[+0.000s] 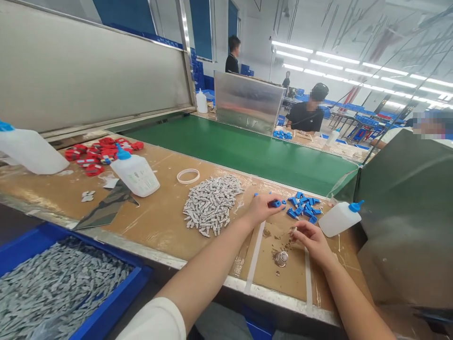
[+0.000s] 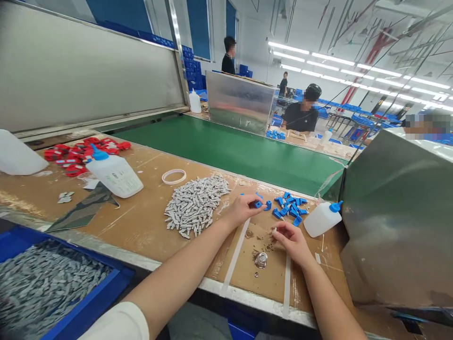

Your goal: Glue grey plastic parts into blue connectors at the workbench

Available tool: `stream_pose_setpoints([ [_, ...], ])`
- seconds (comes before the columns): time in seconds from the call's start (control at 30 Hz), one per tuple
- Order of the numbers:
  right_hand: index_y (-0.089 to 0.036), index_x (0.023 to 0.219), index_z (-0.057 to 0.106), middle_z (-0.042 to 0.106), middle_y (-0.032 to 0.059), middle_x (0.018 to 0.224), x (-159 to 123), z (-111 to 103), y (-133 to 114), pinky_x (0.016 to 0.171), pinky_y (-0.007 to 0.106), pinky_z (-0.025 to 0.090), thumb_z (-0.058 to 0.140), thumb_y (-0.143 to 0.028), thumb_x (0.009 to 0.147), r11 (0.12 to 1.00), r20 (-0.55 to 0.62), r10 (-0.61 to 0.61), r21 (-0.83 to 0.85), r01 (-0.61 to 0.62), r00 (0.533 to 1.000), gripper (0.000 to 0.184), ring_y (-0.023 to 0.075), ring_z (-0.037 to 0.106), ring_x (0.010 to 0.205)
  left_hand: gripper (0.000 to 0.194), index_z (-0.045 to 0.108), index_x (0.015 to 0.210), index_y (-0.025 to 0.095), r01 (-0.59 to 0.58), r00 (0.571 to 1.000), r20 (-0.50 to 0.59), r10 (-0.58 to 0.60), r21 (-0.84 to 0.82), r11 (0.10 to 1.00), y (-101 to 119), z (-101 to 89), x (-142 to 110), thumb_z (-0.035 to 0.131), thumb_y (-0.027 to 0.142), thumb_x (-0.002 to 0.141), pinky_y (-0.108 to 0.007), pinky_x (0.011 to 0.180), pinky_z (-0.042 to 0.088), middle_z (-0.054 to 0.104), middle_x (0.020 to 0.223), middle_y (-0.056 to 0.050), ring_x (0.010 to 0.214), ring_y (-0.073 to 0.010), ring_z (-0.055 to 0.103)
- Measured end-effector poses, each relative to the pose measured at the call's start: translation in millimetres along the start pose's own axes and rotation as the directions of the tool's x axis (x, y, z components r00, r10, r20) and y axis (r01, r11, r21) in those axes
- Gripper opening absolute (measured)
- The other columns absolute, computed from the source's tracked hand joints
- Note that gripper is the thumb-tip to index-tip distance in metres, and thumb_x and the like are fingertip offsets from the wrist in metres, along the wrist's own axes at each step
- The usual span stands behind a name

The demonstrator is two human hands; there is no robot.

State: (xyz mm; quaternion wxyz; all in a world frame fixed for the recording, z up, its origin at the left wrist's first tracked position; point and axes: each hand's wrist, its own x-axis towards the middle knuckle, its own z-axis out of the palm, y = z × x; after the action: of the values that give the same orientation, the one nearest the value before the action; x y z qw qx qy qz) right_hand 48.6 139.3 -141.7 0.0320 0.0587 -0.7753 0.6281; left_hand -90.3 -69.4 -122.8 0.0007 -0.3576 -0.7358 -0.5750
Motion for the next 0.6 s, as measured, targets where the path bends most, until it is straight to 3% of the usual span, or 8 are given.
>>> stream_pose_setpoints([
  [0.1, -0.019, 0.086, 0.07, 0.074, 0.0075, 0.089, -3, -1, 0, 0.08, 0.035, 0.06, 0.082, -0.048, 0.084, 0.993, 0.022, -0.115, 0.023, 0.114, 0.993, 0.032, 0.0205, 0.072, 0.085, 0.039, 0.075, 0.091, 0.02, -0.021, 0.998, 0.056, 0.018, 0.045, 0.999, 1, 3.7, -1, 0.064, 0.058, 0.093, -0.03, 0.077, 0.045, 0.072, 0.088, -0.004, 0.082, -0.0206, 0.062],
  [0.2, -0.019, 0.078, 0.074, 0.072, 0.0065, 0.084, -3, -3, -6, 0.075, 0.032, 0.057, 0.084, -0.047, 0.084, 0.957, 0.113, -0.271, -0.072, 0.28, 0.956, 0.031, 0.0178, 0.068, 0.078, 0.038, 0.075, 0.096, 0.022, -0.037, 0.991, 0.127, 0.034, 0.016, 0.999, 3, 8.1, -1, 0.061, 0.057, 0.095, -0.034, 0.09, 0.047, 0.075, 0.1, -0.007, 0.095, -0.0253, 0.065],
  [0.27, -0.019, 0.081, 0.077, 0.071, 0.0061, 0.081, -4, -4, -9, 0.071, 0.031, 0.056, 0.08, -0.047, 0.088, 0.942, 0.222, -0.291, -0.103, 0.319, 0.931, 0.029, 0.0168, 0.067, 0.075, 0.035, 0.073, 0.107, 0.023, -0.025, 0.984, 0.175, 0.03, -0.034, 0.999, 4, 12.8, -3, 0.059, 0.053, 0.096, -0.036, 0.098, 0.046, 0.074, 0.111, -0.009, 0.106, -0.0275, 0.066],
  [0.37, -0.019, 0.088, 0.078, 0.073, 0.0071, 0.086, -8, -4, -14, 0.074, 0.031, 0.057, 0.072, -0.044, 0.096, 0.926, 0.352, -0.286, -0.136, 0.351, 0.891, 0.027, 0.017, 0.069, 0.079, 0.033, 0.066, 0.118, 0.023, -0.007, 0.988, 0.154, 0.013, -0.045, 0.999, 3, 20.5, -6, 0.06, 0.046, 0.097, -0.035, 0.099, 0.046, 0.07, 0.12, -0.009, 0.11, -0.0267, 0.064],
  [0.47, -0.021, 0.096, 0.078, 0.073, 0.0074, 0.091, -11, -2, -18, 0.079, 0.03, 0.058, 0.065, -0.039, 0.101, 0.894, 0.411, -0.298, -0.198, 0.403, 0.862, 0.024, 0.0169, 0.069, 0.085, 0.03, 0.063, 0.113, 0.022, 0.028, 0.991, 0.132, -0.032, 0.029, 0.999, 0, 25.4, -10, 0.063, 0.046, 0.095, -0.03, 0.081, 0.047, 0.068, 0.102, -0.005, 0.088, -0.0221, 0.063],
  [0.6, -0.022, 0.105, 0.075, 0.071, 0.008, 0.098, -14, -3, -21, 0.083, 0.029, 0.056, 0.061, -0.031, 0.104, 0.843, 0.458, -0.3, -0.284, 0.457, 0.837, 0.017, 0.0171, 0.068, 0.092, 0.03, 0.069, 0.096, 0.021, -0.007, 0.975, 0.223, -0.004, 0.047, 0.999, -2, 26.4, -11, 0.065, 0.051, 0.094, -0.027, 0.069, 0.042, 0.063, 0.078, 0.0, 0.07, -0.0181, 0.056],
])
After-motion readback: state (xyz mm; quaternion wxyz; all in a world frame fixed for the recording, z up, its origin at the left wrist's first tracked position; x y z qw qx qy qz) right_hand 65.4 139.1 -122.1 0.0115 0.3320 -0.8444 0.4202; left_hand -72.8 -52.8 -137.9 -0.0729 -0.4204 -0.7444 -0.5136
